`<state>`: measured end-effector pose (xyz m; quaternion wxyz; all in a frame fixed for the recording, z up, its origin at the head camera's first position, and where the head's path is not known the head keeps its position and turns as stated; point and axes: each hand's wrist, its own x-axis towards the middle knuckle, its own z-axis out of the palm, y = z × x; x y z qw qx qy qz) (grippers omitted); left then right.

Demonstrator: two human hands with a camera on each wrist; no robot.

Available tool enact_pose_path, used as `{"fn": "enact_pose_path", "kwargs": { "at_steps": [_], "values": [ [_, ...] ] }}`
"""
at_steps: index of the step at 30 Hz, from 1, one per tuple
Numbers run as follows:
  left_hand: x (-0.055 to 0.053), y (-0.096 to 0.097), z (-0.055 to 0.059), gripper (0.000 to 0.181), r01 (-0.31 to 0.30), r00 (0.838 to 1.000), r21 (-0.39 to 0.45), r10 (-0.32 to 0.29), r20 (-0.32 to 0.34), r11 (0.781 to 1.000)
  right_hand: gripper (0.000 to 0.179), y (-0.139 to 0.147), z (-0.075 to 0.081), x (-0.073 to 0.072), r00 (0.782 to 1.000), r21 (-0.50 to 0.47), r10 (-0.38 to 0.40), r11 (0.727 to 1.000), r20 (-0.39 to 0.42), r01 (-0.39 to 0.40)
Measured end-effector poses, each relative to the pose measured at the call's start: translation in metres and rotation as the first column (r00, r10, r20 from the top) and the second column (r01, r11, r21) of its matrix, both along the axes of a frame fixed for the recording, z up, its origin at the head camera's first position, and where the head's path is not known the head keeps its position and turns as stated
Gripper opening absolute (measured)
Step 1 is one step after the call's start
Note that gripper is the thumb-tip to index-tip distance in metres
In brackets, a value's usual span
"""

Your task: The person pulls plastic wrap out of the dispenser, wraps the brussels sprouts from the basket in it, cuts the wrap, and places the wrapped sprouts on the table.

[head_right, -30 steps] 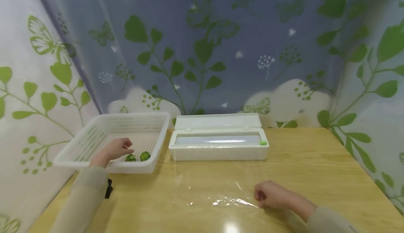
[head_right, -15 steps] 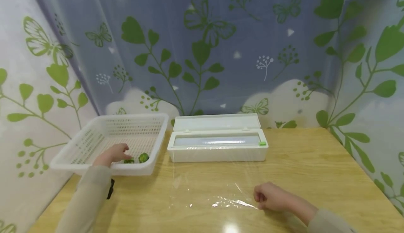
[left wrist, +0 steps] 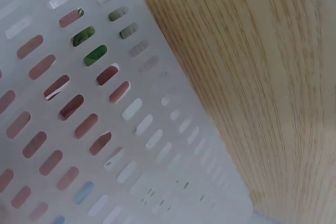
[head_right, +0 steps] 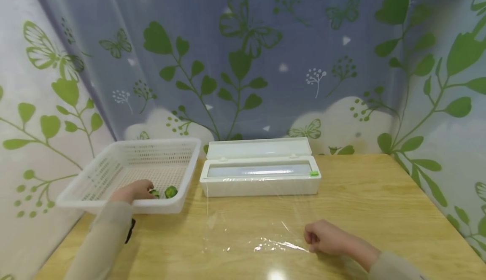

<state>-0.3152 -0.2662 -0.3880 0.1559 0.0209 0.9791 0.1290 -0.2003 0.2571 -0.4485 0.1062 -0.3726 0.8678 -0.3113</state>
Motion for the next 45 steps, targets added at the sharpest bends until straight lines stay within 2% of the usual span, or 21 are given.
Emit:
{"fn": "enact_pose_path", "kwargs": {
  "at_steps": [8, 14, 19, 23, 28, 36, 41, 45],
  "values": [
    [0.000, -0.001, 0.002, 0.038, -0.001, 1.000, -0.006, 0.000, -0.010, 1.000, 0.022, -0.002, 0.002, 0.000, 1.000, -0.001, 0.007, 1.000, -0.021, -0.007],
    [-0.001, -0.001, 0.002, 0.029, 0.009, 1.000, 0.024, -0.008, -0.020, 1.000, 0.021, -0.002, 0.001, -0.001, 1.000, 0.007, 0.000, 1.000, 0.004, 0.000],
    [-0.008, -0.007, -0.001, 0.029, 0.064, 0.993, 0.081, -0.055, -0.106, 0.995, 0.022, -0.002, 0.000, -0.001, 1.000, 0.016, 0.003, 1.000, 0.006, -0.003],
    [-0.012, -0.013, -0.002, 0.028, 0.098, 0.973, 0.109, -0.072, -0.218, 0.989, 0.023, -0.001, -0.003, -0.001, 1.000, 0.007, 0.013, 1.000, -0.007, -0.013],
    [-0.009, -0.007, 0.008, 0.031, 0.118, 0.939, 0.177, -0.052, -0.339, 0.977, 0.022, -0.002, -0.004, 0.001, 1.000, 0.006, 0.011, 1.000, -0.001, -0.011],
    [-0.002, 0.025, 0.033, 0.037, 0.135, 0.920, 0.368, 0.021, -0.390, 0.920, 0.022, -0.001, -0.002, -0.001, 1.000, 0.022, 0.003, 1.000, 0.006, -0.003],
    [0.006, 0.050, 0.044, 0.038, 0.159, 0.892, 0.393, 0.039, -0.451, 0.906, 0.021, -0.002, 0.000, -0.001, 0.999, 0.016, 0.020, 1.000, 0.032, -0.020],
    [0.011, 0.076, 0.052, 0.038, 0.221, 0.861, 0.407, 0.018, -0.508, 0.886, 0.022, -0.003, 0.002, -0.001, 0.999, 0.014, 0.026, 1.000, 0.018, -0.026]
  ]
}}
